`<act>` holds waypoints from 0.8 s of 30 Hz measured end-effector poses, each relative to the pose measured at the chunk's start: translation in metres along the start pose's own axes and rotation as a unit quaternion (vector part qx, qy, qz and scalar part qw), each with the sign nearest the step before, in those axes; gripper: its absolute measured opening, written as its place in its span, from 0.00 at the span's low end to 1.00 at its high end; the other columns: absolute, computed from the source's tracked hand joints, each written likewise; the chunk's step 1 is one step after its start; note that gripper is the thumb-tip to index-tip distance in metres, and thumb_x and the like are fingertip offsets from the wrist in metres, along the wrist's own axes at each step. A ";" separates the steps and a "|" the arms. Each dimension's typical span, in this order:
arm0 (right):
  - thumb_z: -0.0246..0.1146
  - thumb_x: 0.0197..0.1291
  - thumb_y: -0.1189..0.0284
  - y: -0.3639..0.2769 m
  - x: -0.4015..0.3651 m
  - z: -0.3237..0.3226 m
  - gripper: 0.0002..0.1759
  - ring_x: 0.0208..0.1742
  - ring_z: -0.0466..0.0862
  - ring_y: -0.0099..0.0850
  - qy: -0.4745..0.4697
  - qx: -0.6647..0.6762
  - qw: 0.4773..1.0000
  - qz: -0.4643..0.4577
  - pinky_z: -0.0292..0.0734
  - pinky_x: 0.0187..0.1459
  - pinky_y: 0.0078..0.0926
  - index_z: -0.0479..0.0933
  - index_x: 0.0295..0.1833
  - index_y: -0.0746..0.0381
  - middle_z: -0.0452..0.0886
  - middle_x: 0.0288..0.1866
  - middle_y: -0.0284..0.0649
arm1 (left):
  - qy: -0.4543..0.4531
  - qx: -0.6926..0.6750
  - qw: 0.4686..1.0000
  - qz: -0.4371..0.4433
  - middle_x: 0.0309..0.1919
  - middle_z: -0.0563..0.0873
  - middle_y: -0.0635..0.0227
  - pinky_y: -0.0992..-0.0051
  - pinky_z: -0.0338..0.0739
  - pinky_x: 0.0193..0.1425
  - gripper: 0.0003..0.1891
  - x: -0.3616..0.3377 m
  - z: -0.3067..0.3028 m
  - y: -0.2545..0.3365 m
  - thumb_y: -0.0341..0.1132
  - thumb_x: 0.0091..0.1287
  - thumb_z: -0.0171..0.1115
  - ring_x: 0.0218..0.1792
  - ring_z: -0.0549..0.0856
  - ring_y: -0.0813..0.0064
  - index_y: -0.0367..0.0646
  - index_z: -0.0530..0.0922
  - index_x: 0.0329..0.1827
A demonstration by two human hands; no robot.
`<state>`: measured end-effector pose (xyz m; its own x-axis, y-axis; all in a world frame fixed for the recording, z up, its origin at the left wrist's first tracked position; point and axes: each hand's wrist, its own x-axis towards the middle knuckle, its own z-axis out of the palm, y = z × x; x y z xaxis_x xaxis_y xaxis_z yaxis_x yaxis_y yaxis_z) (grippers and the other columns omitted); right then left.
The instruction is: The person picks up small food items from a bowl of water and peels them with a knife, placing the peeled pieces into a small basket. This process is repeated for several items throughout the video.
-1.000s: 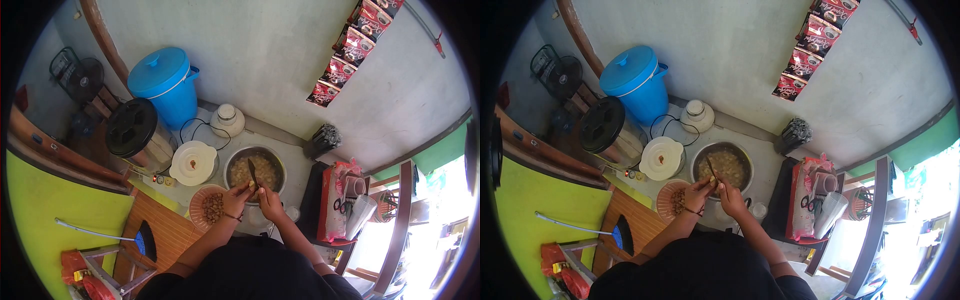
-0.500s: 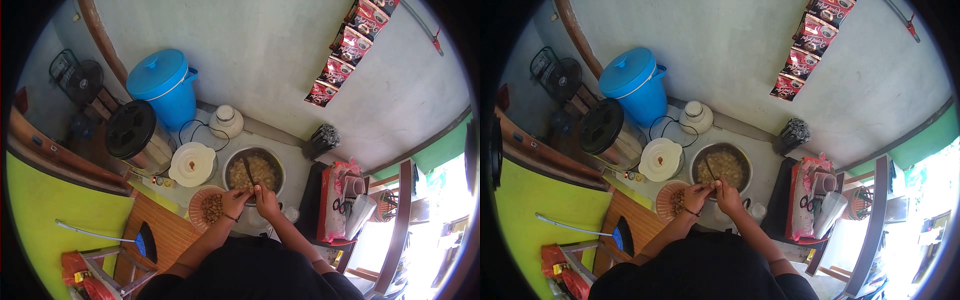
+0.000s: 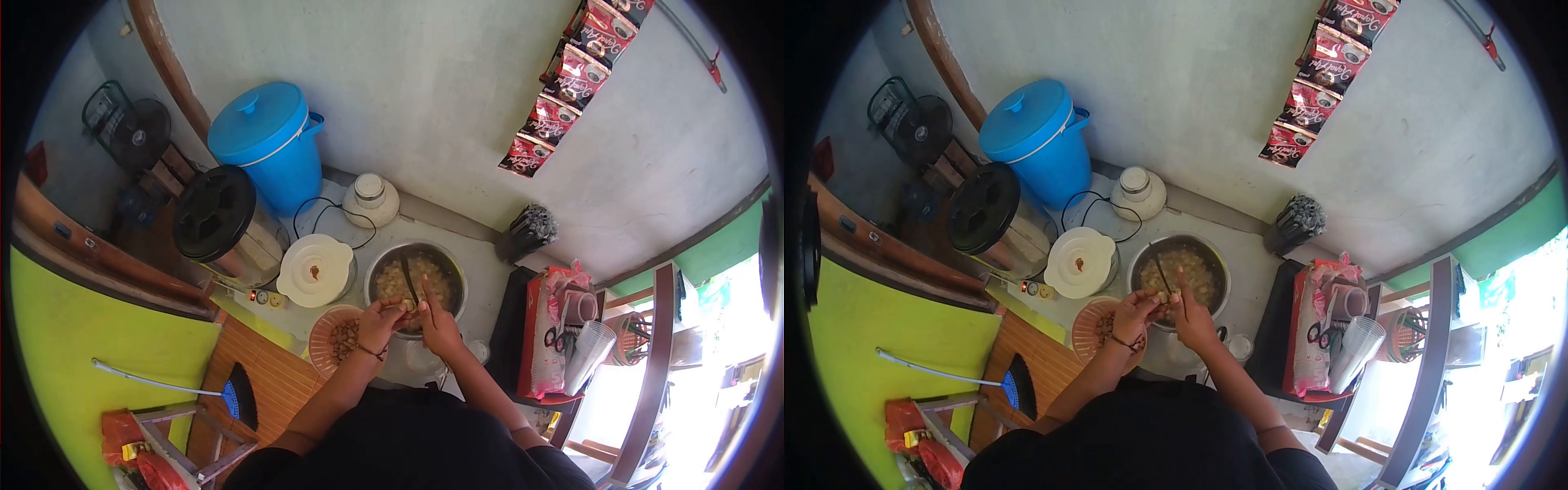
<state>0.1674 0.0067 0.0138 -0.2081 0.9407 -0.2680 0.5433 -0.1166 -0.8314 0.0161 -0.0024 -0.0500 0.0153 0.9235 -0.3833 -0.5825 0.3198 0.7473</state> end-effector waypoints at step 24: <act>0.43 0.72 0.59 0.023 -0.004 0.025 0.17 0.36 0.80 0.58 0.054 -0.116 0.988 -0.085 0.73 0.36 0.54 0.69 0.51 0.61 0.81 0.31 0.56 | 0.035 0.159 0.984 0.069 0.28 0.86 0.61 0.79 0.82 0.36 0.07 -0.008 -0.001 -0.020 0.25 0.62 0.63 0.29 0.86 0.75 0.27 0.81 0.39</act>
<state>0.1605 -0.0074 -0.0163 -0.2311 0.9704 -0.0704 0.6821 0.1100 -0.7230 0.0269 -0.0158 -0.0620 -0.1095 0.9494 -0.2945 -0.2918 0.2525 0.9225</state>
